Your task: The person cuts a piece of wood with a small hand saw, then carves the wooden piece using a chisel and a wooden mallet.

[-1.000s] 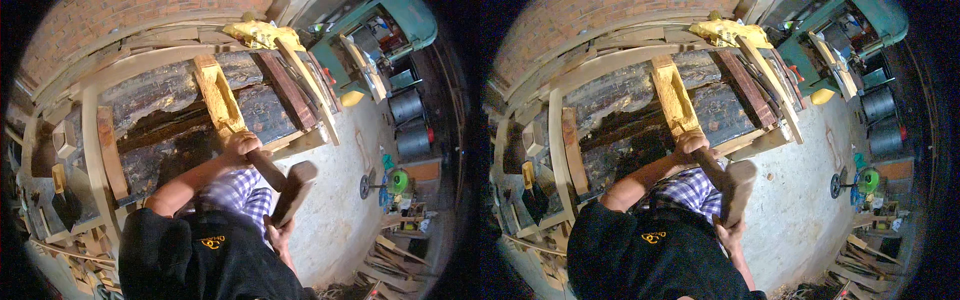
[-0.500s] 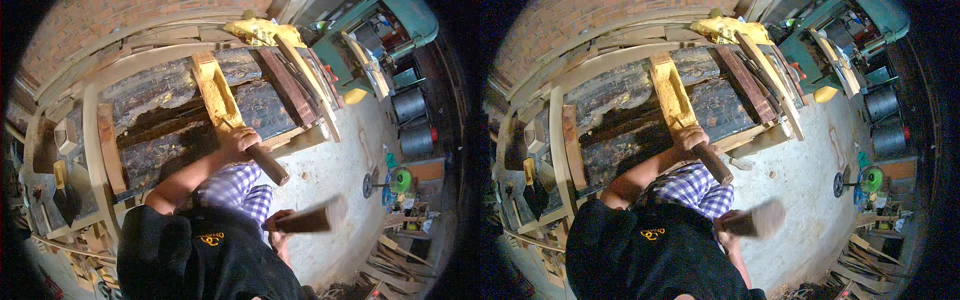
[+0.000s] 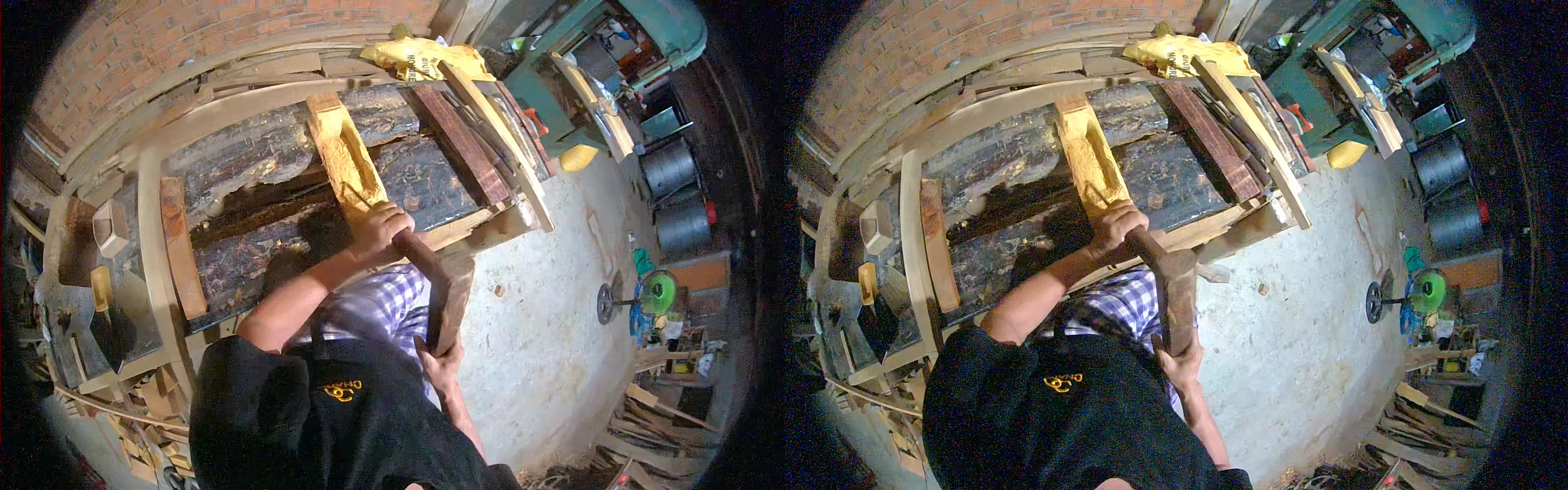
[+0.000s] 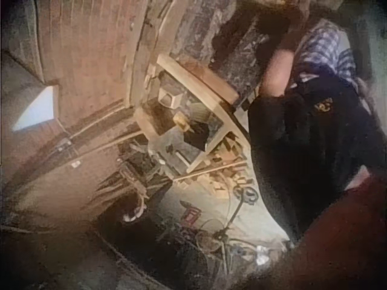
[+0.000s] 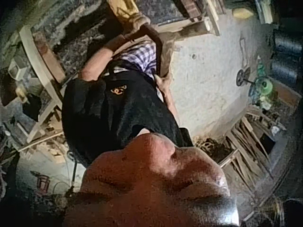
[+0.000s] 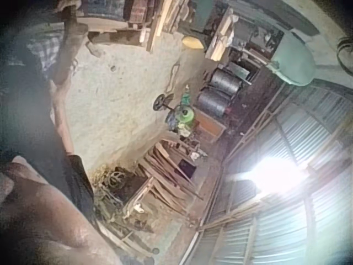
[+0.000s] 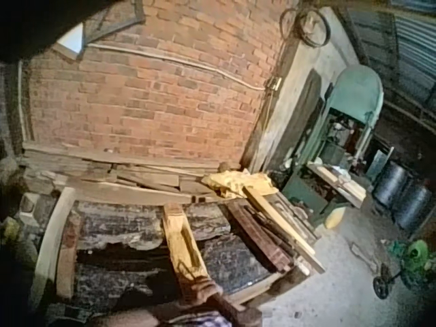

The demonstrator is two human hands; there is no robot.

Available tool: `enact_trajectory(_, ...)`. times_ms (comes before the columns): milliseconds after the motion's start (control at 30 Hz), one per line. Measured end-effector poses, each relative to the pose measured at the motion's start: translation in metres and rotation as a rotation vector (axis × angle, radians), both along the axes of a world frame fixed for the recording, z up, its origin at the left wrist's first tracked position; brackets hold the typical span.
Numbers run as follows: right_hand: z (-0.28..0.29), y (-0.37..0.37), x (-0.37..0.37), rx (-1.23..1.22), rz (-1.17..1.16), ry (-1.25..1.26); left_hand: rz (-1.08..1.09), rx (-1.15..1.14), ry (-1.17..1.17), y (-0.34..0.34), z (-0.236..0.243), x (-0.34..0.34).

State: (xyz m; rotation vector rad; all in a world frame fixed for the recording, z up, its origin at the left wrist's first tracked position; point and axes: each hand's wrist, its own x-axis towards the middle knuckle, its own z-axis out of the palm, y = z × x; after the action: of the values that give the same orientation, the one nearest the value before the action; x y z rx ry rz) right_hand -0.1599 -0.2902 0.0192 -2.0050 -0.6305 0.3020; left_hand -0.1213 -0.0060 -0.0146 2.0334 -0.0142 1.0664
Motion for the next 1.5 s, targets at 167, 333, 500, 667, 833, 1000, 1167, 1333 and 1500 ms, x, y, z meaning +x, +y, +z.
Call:
enact_trajectory(167,0.01,-0.013,-0.003,0.354,0.089,0.041,0.099,0.164,-0.197,-0.001,0.01,-0.002)
enact_trajectory(333,0.001,-0.023,-0.002,0.227,-0.067,-0.092,0.113,0.195,-0.235,-0.002,0.027,-0.007)
enact_trajectory(500,-0.013,0.003,0.027,-0.044,-0.172,-0.057,0.023,0.258,-0.231,0.0,0.04,-0.022)
enact_trajectory(667,0.0,0.054,0.079,-0.231,-0.105,0.047,0.167,0.327,-0.16,0.025,0.035,-0.056)
enact_trajectory(833,0.007,0.15,0.15,-0.351,0.064,-0.228,0.26,0.36,0.124,0.047,0.017,-0.099)
enact_trajectory(1000,-0.002,0.225,0.193,-0.405,0.07,-0.5,0.264,0.33,0.271,0.053,0.009,-0.121)
enact_trajectory(1167,0.012,0.23,0.166,-0.384,-0.003,-0.711,0.298,0.326,0.113,0.058,0.018,-0.109)
enact_trajectory(1333,0.037,0.186,0.079,0.017,0.278,-0.153,0.243,0.386,-0.105,0.054,0.05,-0.077)
enact_trajectory(1500,-0.001,0.15,0.024,-0.194,0.228,0.512,0.196,0.38,-0.286,0.022,0.099,-0.037)
